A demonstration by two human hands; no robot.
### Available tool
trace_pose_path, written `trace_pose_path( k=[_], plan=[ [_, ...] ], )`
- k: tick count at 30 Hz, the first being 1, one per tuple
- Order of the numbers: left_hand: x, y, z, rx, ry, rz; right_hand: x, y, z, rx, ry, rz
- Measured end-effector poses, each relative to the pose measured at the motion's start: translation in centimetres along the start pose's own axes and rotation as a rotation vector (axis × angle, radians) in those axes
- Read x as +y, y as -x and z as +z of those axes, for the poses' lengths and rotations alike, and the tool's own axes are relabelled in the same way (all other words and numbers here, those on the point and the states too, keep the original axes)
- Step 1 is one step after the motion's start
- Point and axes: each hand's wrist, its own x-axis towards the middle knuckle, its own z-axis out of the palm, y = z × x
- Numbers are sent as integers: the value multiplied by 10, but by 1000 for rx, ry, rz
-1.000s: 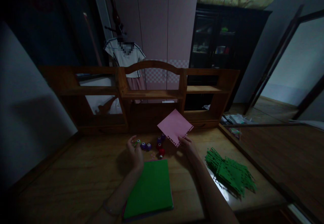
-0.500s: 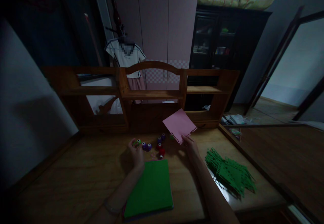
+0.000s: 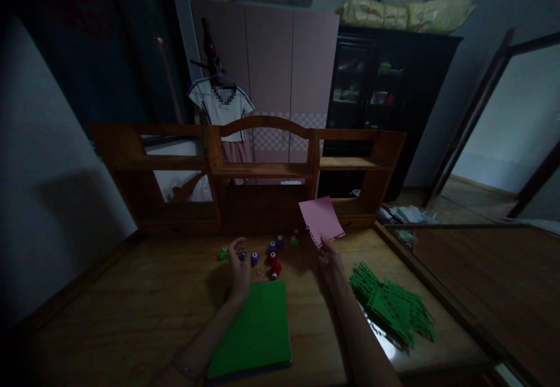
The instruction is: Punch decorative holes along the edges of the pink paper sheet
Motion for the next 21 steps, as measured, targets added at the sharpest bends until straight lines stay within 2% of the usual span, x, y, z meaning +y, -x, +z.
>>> trace_pose_path(
  k=[4,9,15,21],
  plan=[
    [-7,-2,-1,-25,18,-47,-3,-1,0,36,-136,11],
    [-12,-4,1,-33,31,-49,-3,-2,-2,1,-58,-6],
    [-1,3,4,-75,6,28,-4,-3,-6,-33,-53,21],
    [8,6,4,-72,-9,84,-2,-11,-4,-15,-40,1]
  ],
)
